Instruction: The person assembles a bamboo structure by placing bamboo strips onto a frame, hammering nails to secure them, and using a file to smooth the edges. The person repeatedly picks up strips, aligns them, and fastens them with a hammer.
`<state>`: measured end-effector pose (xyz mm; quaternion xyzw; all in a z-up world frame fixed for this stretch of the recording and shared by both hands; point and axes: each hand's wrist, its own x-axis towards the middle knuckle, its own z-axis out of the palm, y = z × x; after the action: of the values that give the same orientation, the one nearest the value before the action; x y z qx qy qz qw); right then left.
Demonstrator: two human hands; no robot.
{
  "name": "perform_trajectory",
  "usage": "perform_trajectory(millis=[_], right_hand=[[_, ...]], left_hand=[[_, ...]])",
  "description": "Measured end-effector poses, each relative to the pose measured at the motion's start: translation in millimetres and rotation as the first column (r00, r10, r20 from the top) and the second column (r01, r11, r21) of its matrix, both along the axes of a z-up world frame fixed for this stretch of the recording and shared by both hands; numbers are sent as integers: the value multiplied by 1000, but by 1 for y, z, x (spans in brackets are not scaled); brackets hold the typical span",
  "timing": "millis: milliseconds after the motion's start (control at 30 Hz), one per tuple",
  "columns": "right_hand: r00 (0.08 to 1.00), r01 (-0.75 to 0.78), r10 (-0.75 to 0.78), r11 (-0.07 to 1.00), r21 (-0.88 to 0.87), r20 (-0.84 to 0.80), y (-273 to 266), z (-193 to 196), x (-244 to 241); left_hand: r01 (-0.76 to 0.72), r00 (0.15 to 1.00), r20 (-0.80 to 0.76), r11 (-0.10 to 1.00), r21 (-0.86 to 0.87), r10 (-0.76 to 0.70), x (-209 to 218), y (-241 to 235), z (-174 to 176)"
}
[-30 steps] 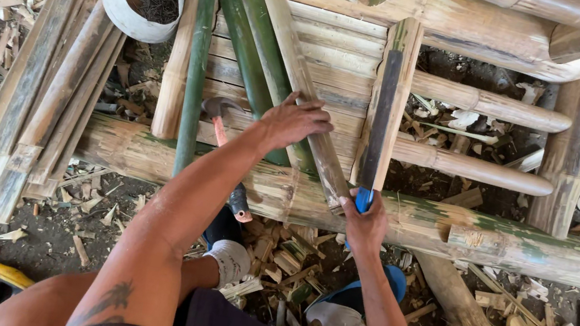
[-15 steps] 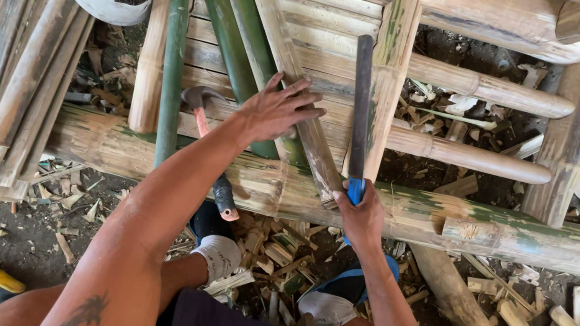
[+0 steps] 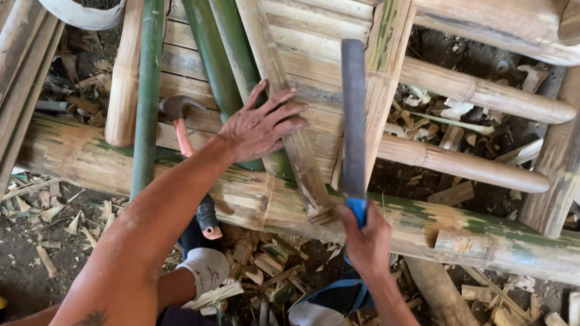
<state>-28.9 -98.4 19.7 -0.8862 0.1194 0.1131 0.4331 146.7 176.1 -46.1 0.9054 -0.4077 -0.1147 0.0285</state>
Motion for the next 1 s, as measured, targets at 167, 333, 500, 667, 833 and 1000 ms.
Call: perform_trajectory(millis=[167,333,500,667,833,1000], right_hand=[[960,-204,187,977,-61,-209,-91,28,-3],[790,-582,564,568,-582,-240,-161,37,-2],[661,-700,638,335,-630,-395,-182,38,11],[491,-871,418,223,-438,-765,-178,39,29],[469,-883,412,205,-422,-781,-174,36,32],[470,-869,488,110,-482,-736,-171,38,39]], left_hand=[[3,1000,21,999,-54,-2,0,-1,-4],[2,999,50,998,-64,1,-1,2,-2],[-10,998,59,995,-100,16,-3,3,3],[-18,999,44,996,-91,22,-2,2,5],[-29,999,25,996,-81,31,-3,2,6],[-19,999,37,997,-79,22,-3,2,6]])
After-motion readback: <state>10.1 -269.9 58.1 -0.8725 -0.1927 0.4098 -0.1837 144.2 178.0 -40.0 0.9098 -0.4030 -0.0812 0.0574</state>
